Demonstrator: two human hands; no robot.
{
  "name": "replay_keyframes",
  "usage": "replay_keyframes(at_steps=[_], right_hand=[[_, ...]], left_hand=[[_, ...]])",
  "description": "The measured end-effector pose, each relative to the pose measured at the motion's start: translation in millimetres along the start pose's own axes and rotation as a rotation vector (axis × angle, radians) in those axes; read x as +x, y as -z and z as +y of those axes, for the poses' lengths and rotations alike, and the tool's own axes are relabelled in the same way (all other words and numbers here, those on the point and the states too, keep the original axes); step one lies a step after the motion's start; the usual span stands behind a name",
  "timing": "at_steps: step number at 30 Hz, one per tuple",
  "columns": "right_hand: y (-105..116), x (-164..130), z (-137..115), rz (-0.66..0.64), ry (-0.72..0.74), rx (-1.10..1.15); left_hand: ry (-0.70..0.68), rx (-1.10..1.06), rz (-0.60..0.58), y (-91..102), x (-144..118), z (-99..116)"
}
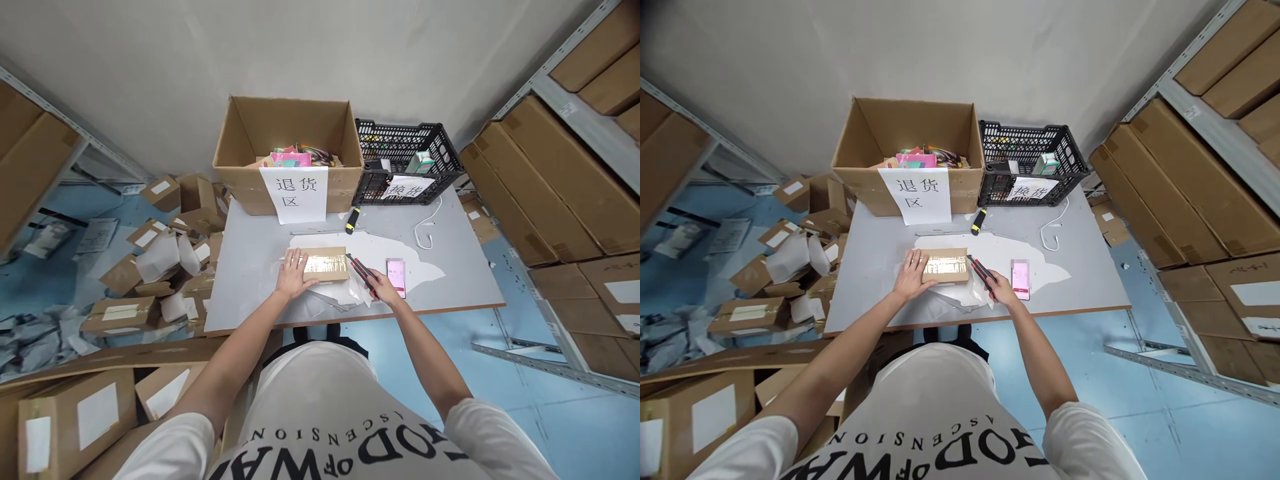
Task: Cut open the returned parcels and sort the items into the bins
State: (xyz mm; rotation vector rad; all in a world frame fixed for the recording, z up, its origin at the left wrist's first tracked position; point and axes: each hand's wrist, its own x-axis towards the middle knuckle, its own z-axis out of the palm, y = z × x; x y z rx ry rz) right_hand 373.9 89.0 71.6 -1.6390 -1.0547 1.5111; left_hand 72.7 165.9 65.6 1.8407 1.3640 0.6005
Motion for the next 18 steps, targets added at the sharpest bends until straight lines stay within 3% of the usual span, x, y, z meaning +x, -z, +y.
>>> replay_keyframes(at_steps=[5,11,18], right_hand=[[17.3,2.6,-13.2,-0.08,-0.022,-0.101],[31.6,4.4,-29.1,-0.151,-0.009,-0.259],[36.5,4.4,-32.5,-0.177,0.008,-0.343]], left_hand=[[-0.04,-0.012,0.022,-4.5,1.9,-6.0],[0.023,-0.11,0.019,-4.5,3.0,-5.4],[-0.046,-0.019,0.033,-5.2,3.2,-9.4]])
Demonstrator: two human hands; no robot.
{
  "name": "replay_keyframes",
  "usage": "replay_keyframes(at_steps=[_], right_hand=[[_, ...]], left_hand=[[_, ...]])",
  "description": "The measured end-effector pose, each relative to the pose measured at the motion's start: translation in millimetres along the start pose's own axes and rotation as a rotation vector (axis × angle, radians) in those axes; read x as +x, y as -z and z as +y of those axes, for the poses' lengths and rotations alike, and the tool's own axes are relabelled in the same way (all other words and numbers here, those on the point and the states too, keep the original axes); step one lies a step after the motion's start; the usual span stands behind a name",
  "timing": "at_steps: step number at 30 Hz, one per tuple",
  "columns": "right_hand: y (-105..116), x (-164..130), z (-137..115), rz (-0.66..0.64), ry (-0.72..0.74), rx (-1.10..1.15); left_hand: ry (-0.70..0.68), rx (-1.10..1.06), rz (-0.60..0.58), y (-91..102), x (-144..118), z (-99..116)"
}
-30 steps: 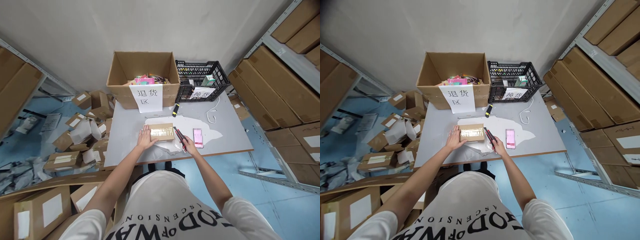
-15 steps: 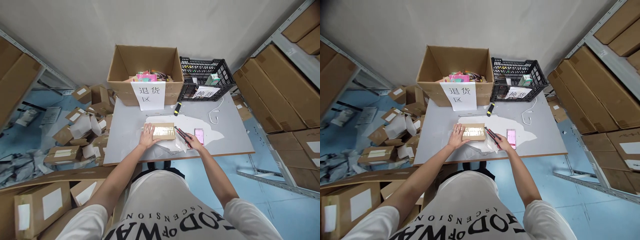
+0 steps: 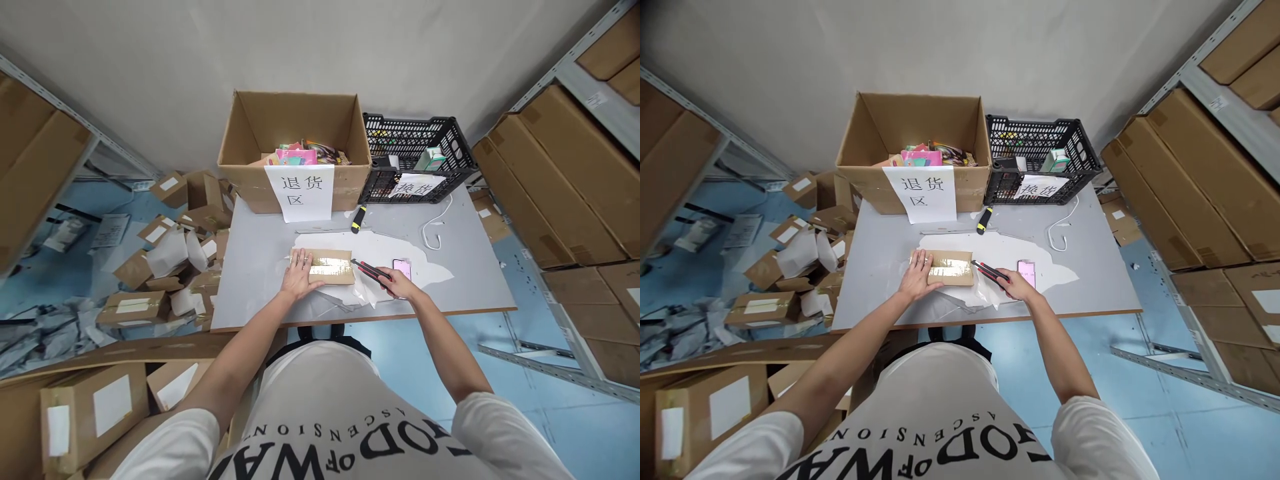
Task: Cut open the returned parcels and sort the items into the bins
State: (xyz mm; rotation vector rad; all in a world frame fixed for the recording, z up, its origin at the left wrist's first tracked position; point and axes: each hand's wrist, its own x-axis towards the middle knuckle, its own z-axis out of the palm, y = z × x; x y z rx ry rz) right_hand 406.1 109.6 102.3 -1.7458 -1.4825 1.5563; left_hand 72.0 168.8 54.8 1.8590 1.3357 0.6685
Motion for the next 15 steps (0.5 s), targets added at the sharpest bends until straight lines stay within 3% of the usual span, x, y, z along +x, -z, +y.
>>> replay_keyframes(at_steps=[8,15], right_hand=[[-8.9,-9.7,14.4,-0.026,0.038,-0.03],[-16.3,-18.2,20.9,-0.027,0.064,0.009]], left_hand=[[-0.022,0.614,-0.173,1.4,1.3,-0.3],[-0.038,0.67,-0.184,0.9,-0.3,-0.9]])
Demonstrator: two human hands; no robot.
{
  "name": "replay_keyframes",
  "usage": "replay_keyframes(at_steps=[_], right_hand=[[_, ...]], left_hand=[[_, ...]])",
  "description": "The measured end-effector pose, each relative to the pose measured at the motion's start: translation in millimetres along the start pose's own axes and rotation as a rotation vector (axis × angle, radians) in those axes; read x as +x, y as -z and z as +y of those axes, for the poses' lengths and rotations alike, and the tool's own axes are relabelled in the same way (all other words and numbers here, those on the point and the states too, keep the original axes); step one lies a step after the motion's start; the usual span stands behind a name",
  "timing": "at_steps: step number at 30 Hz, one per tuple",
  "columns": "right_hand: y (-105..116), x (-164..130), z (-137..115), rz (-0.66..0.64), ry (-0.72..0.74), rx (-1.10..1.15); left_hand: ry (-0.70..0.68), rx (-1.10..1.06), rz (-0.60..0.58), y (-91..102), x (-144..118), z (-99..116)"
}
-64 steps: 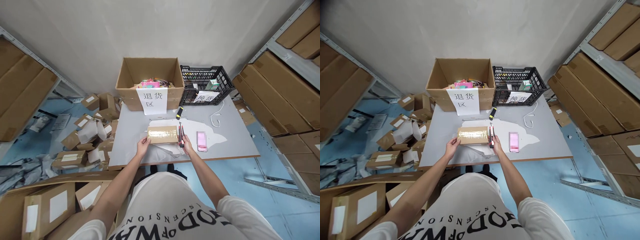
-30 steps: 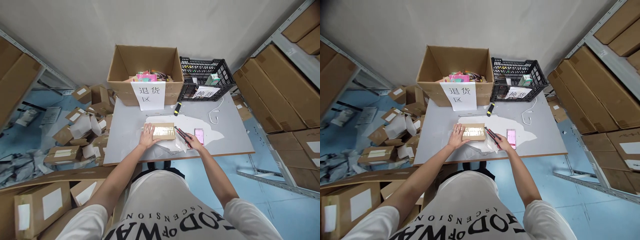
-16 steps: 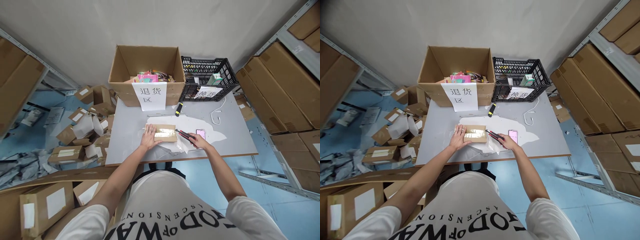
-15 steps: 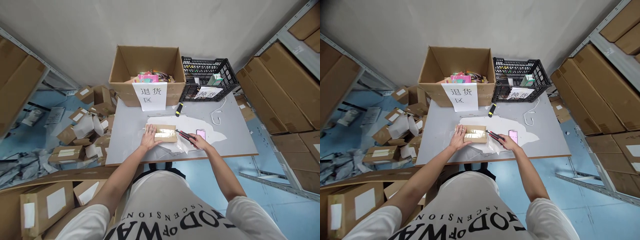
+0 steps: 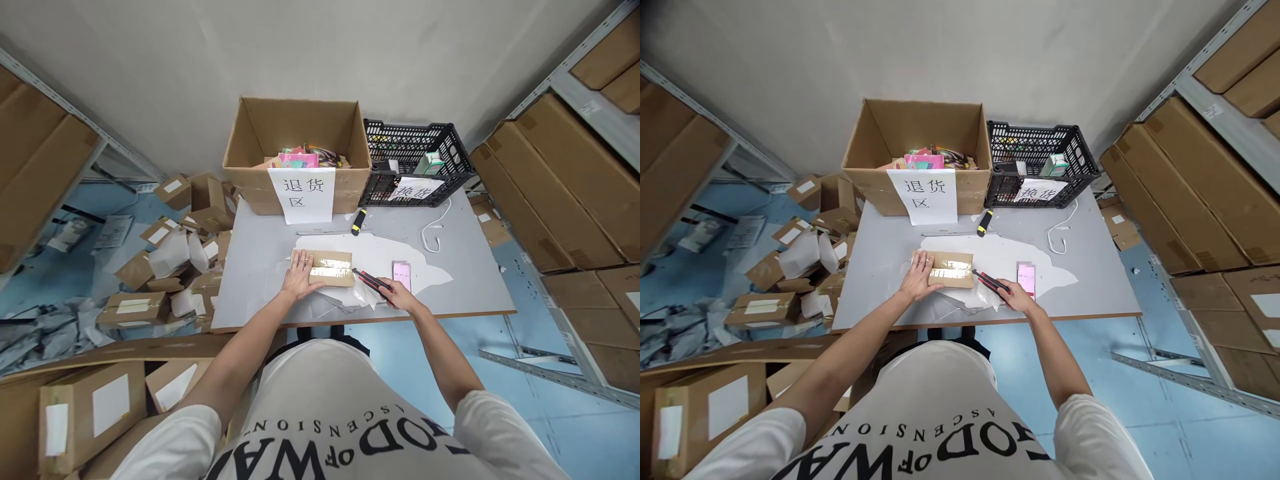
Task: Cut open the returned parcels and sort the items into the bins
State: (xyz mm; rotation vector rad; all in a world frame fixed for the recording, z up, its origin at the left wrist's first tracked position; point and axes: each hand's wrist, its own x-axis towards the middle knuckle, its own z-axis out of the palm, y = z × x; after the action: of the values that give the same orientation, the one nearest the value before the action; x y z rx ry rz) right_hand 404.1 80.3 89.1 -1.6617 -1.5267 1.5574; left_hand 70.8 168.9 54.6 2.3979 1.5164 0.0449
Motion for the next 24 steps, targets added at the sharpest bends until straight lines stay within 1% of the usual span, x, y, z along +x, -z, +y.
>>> replay_keyframes(at_steps=[4,11,13,15,17,20,22,24], right_hand=[[-4.2,-9.0,3.2,0.012,-0.029,0.041],[-21.3,-26.6,19.7,0.028,-0.042,0.025],[-22.2,-29.0,23.4,0.038,-0.047,0.052],[-17.9,-30.5,27.4,0.056,-0.048,0.076],[-9.8,-29.9,31.6,0.128,-0.052,0.077],[0.6,-19.5,36.1,0.348,-0.058,-0.02],[-1.2,-4.9,36.6,0.486,-0.051,-0.162],[-12.6,13.5,35.8,0.572,-0.067,-0.305]], left_hand=[[-0.012,-0.006,0.008,0.3,-0.7,0.3],[-0.02,0.003,0.01,0.8,-1.1,-0.9],[-0.02,0.016,-0.004,2.6,-1.5,-0.5],[-0.01,0.03,-0.026,5.5,-2.0,0.7],[0.008,0.043,-0.055,9.0,-2.6,2.3],[0.026,0.05,-0.086,13.0,-3.9,5.1],[0.035,0.048,-0.087,14.0,-5.2,6.8],[0.043,0.044,-0.079,13.8,-6.7,8.5]])
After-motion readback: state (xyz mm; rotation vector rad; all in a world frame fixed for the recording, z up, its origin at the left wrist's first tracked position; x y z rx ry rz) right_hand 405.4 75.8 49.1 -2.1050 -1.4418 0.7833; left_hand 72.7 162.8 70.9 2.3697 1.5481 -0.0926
